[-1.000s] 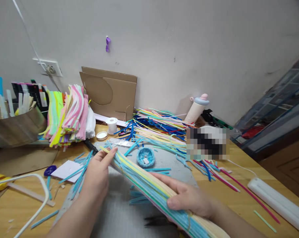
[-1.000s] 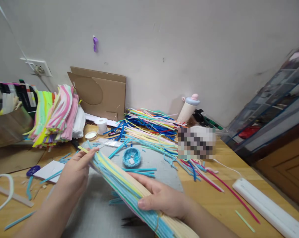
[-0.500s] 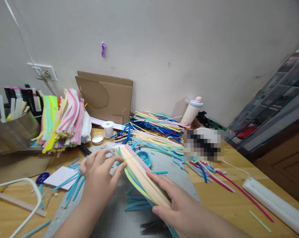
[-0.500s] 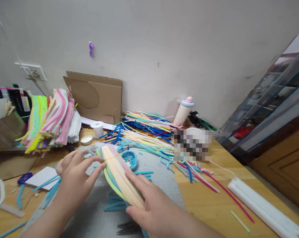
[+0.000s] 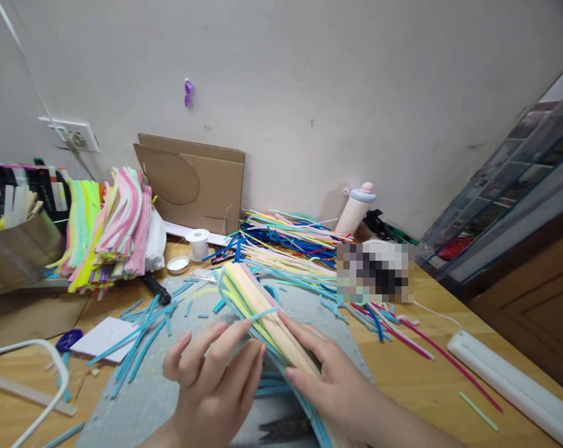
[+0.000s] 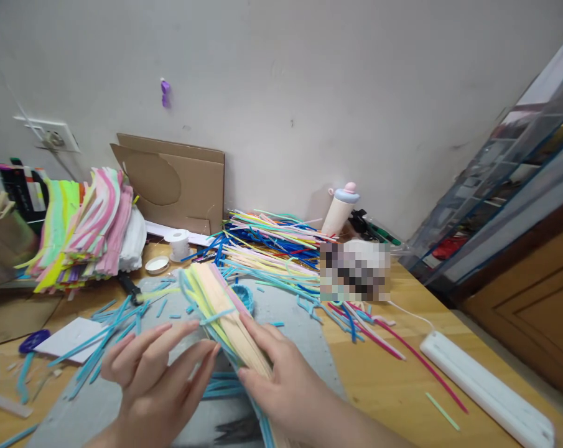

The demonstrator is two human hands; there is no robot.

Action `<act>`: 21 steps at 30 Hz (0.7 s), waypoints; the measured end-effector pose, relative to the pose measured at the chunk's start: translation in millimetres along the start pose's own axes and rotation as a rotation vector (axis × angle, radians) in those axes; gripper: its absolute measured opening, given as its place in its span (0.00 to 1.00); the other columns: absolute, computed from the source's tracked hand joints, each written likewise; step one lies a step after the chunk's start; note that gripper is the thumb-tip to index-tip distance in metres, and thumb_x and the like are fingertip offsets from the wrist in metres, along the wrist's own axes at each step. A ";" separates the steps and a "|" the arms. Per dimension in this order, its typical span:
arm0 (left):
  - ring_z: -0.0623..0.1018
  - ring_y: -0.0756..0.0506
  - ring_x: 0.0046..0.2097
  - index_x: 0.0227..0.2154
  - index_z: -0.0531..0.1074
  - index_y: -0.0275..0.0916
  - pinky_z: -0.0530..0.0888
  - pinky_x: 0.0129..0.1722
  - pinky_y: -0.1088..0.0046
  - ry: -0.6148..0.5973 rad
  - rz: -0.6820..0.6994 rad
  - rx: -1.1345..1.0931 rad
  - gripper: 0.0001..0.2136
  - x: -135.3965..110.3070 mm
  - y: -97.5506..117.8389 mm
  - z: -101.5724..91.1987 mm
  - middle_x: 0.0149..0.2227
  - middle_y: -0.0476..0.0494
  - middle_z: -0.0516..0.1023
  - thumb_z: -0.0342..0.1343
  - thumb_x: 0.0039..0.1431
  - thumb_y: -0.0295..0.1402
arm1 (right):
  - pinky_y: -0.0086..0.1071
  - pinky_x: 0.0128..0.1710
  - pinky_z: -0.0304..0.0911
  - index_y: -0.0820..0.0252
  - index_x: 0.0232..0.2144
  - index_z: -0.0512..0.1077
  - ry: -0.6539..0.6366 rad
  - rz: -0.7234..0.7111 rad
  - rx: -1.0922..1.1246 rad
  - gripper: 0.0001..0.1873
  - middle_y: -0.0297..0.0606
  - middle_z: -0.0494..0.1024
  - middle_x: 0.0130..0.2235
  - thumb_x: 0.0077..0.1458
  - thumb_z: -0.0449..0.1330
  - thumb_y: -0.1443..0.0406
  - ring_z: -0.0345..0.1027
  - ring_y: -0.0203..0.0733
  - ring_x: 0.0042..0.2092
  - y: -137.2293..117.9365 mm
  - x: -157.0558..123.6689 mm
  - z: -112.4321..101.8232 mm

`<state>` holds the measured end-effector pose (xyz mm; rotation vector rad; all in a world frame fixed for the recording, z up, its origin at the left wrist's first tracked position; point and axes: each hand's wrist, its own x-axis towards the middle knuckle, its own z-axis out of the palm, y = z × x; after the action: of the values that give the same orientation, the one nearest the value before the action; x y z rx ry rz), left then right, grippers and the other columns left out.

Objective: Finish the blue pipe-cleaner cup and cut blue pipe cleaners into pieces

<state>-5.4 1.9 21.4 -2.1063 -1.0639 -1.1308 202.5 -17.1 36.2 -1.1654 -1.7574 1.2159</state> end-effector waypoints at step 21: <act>0.62 0.38 0.57 0.57 0.50 0.44 0.62 0.55 0.54 -0.051 -1.000 -0.633 0.33 -1.3 -24.5 34.6 0.58 0.36 0.54 0.59 0.51 0.39 | 0.24 0.18 0.62 0.50 0.56 0.51 -0.548 0.346 1.120 0.35 0.43 0.71 0.45 0.47 0.60 0.61 0.70 0.36 0.27 29.7 16.9 3.4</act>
<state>-10.7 40.3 4.2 -2.0163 -2.1129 -2.0891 201.8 2.2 7.9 -0.4526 -0.8441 2.4285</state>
